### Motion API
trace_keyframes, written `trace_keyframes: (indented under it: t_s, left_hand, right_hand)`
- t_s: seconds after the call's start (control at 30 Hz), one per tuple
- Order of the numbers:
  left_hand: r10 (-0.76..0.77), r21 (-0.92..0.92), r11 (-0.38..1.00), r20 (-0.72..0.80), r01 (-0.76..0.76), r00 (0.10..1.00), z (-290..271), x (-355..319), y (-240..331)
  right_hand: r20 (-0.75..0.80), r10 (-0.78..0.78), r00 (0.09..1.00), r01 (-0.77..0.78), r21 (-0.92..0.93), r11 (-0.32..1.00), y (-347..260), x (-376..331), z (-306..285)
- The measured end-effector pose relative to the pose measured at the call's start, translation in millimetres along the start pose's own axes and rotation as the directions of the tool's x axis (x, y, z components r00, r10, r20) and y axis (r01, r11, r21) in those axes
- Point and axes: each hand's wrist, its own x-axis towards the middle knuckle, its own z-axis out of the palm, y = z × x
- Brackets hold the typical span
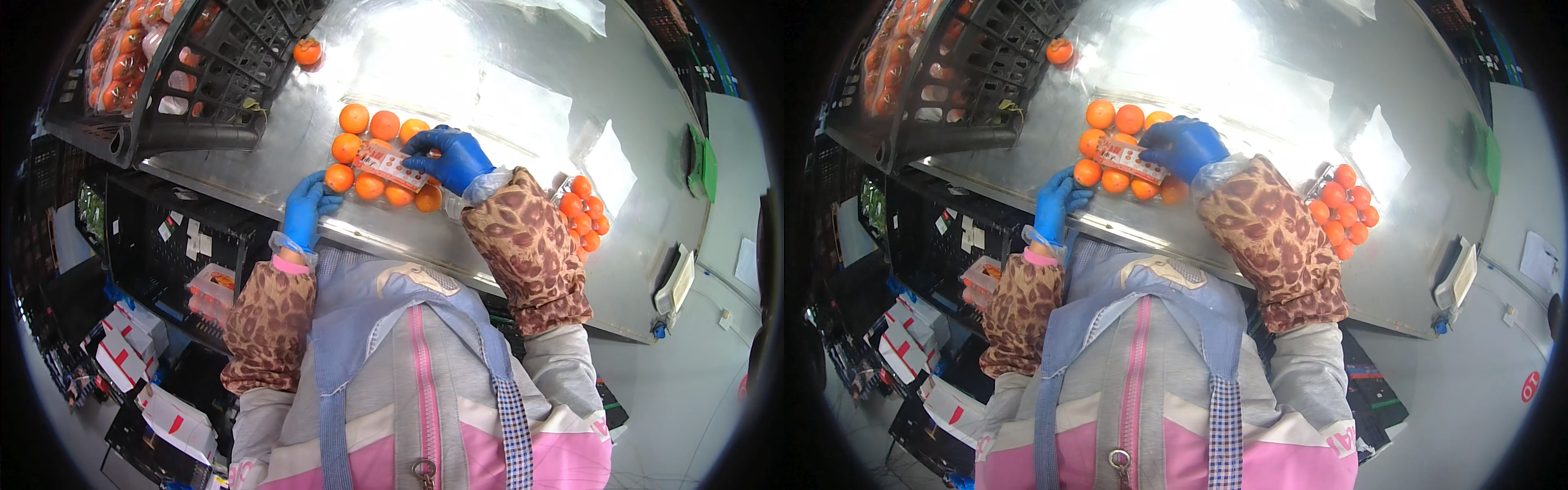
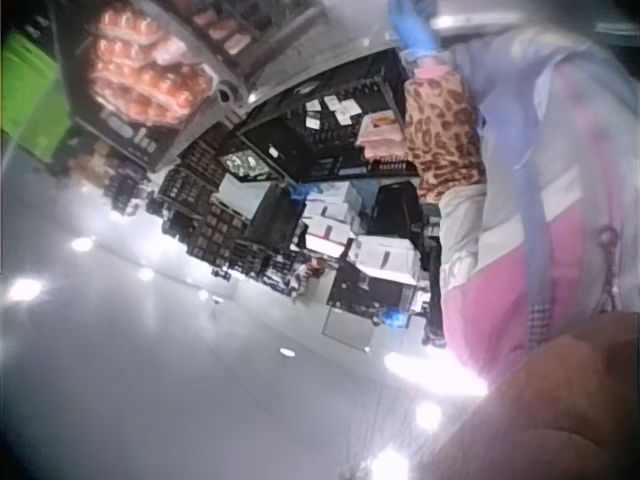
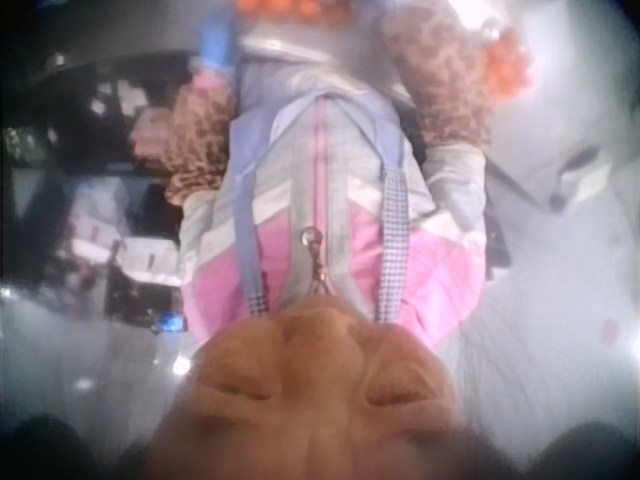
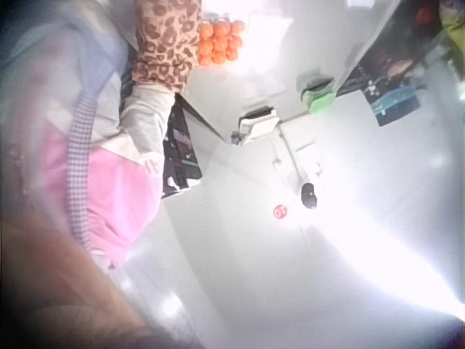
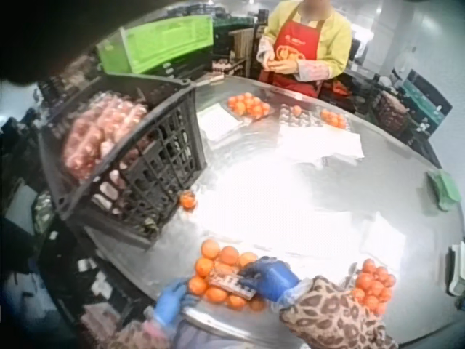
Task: The person places oranges into clear plastic trays on a stainless steel table, then covers them with lids to seal the packages. The person stacks the finished packages in a black crate.
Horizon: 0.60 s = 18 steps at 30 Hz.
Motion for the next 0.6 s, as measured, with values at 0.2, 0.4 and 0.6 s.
trace_keyframes:
  t_s: [0.2, 0.4, 0.6]
  left_hand:
    - [-0.132, -0.471, 0.852, 0.228, 0.228, 0.965, 11.2, -20.5, -26.9]
    - [-0.130, -0.412, 0.894, 0.141, 0.177, 0.982, 38.5, -20.1, -36.1]
    - [-0.165, -0.382, 0.915, -0.069, 0.127, 0.984, 48.2, -21.0, -24.8]
  right_hand:
    - [-0.310, -0.045, 0.950, 0.034, -0.040, 0.999, 14.7, 21.3, -13.9]
    - [-0.459, -0.337, 0.822, 0.038, -0.546, 0.837, 71.9, 104.2, -65.0]
    - [-0.207, 0.046, 0.977, -0.175, -0.662, 0.728, 71.2, 174.0, -86.3]
